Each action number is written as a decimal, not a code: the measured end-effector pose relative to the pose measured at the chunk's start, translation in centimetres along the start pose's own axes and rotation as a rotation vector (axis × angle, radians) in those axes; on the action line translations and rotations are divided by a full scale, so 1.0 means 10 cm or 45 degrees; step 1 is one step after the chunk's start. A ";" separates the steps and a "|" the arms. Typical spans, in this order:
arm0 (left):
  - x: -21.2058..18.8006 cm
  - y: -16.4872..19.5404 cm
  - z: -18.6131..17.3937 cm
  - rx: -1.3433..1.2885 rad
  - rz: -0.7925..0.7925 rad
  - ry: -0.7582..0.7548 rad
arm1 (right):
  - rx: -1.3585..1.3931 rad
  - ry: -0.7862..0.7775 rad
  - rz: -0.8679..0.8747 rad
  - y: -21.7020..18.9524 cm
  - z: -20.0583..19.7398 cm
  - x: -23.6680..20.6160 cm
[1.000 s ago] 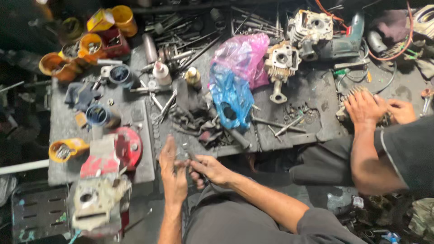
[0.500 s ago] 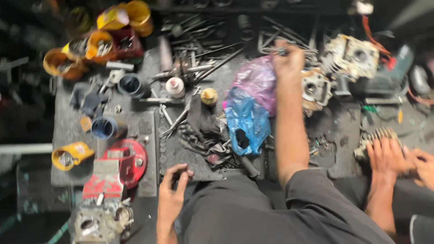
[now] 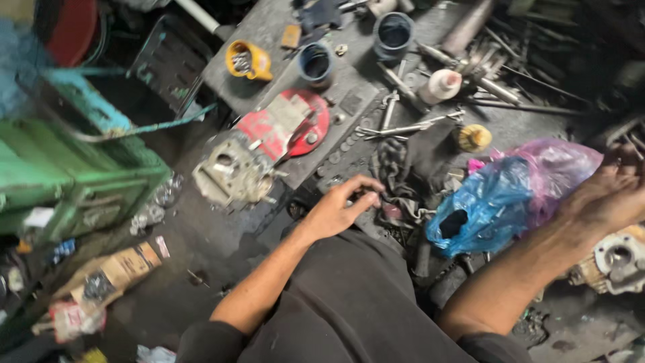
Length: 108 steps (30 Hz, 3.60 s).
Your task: The person sits on the floor of a repair workshop working on a motorcycle engine cylinder head. They fit a piston into the cylinder, use a socket wrench to tighten bolts, reposition the head, and handle small fasteners from the cluttered workbench.
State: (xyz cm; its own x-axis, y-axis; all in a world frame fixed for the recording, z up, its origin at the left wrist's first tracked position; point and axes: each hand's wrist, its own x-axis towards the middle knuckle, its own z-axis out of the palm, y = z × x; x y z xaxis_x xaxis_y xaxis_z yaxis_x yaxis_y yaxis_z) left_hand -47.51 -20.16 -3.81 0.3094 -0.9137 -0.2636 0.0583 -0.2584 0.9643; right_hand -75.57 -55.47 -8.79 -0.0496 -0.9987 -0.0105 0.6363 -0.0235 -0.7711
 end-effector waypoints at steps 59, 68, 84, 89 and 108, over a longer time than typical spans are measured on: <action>-0.66 0.06 -2.73 0.038 0.485 0.576 | -0.335 -1.039 0.196 1.15 2.63 -3.72; -0.38 -0.30 -2.78 -0.511 0.419 0.946 | -0.302 -1.133 0.149 1.19 2.62 -3.73; -0.32 -0.59 -2.90 -0.301 -0.060 0.410 | -0.569 -1.228 0.114 1.46 2.95 -3.65; -0.47 -0.49 -2.82 -0.135 -0.105 0.304 | -0.898 -1.425 -0.413 1.54 2.99 -3.58; -0.55 -0.39 -2.68 -0.710 -0.101 0.244 | -1.281 -1.880 -1.053 0.99 3.24 -3.74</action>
State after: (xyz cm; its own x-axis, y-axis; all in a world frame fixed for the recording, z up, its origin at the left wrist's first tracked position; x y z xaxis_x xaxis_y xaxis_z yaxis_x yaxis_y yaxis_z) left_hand -23.95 -5.72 -5.38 0.4465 -0.8120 -0.3759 0.5620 -0.0724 0.8240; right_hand -42.47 -19.77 4.56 0.8545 -0.0227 0.5190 0.1783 -0.9255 -0.3341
